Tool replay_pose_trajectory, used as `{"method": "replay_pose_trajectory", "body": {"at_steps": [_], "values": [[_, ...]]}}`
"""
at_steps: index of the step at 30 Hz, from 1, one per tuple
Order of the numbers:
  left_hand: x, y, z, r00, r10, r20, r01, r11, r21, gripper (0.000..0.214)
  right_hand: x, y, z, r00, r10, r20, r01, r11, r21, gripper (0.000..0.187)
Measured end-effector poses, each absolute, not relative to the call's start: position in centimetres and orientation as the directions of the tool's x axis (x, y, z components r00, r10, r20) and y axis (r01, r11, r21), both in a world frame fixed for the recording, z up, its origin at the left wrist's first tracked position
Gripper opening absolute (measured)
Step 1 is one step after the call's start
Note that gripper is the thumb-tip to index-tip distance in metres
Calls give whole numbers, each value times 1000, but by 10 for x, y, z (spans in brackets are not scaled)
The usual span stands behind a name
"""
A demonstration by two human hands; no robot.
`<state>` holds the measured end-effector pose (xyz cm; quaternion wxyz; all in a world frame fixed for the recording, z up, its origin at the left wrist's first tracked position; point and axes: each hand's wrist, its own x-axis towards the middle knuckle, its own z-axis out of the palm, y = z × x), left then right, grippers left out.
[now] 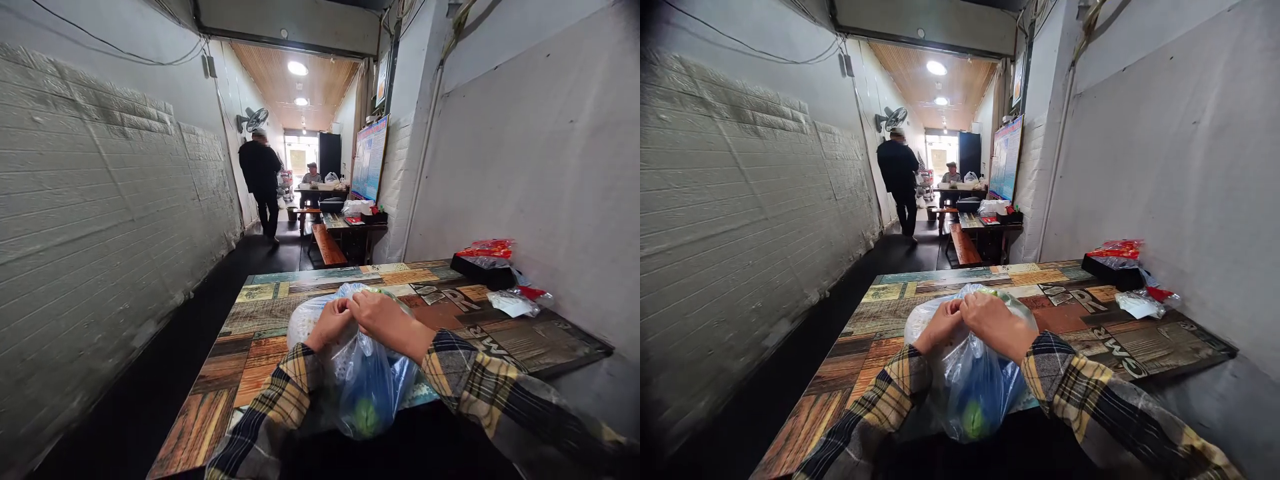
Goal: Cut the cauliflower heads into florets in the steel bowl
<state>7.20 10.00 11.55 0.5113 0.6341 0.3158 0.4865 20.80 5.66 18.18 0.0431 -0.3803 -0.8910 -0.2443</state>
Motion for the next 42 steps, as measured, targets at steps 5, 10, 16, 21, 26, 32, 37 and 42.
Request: {"method": "replay_pose_trajectory", "body": {"at_steps": [5,10,16,21,26,32,37,42], "values": [[73,102,114,302,896,325,-24,-334,942,31,199,53,177,-628,741,238,753,500,428,19],[75,98,110,296,870,395,132,-447,885,13,213,47,163,-617,727,302,781,516,353,22],[73,91,111,286,867,407,144,-459,877,5,232,53,160,-623,654,430,767,619,171,12],[69,92,112,295,877,379,111,-425,898,3,232,54,167,-596,691,409,775,628,70,11],[69,92,111,284,877,388,136,-438,889,8,216,41,167,-604,723,334,796,523,306,11],[71,90,109,285,861,420,192,-481,856,10,207,40,156,-541,740,400,837,424,346,18],[75,84,110,247,844,476,312,-534,786,8,221,45,146,-567,626,535,802,567,188,13],[76,80,111,251,822,511,288,-567,771,5,237,51,143,-478,591,650,681,717,-151,16]]}}
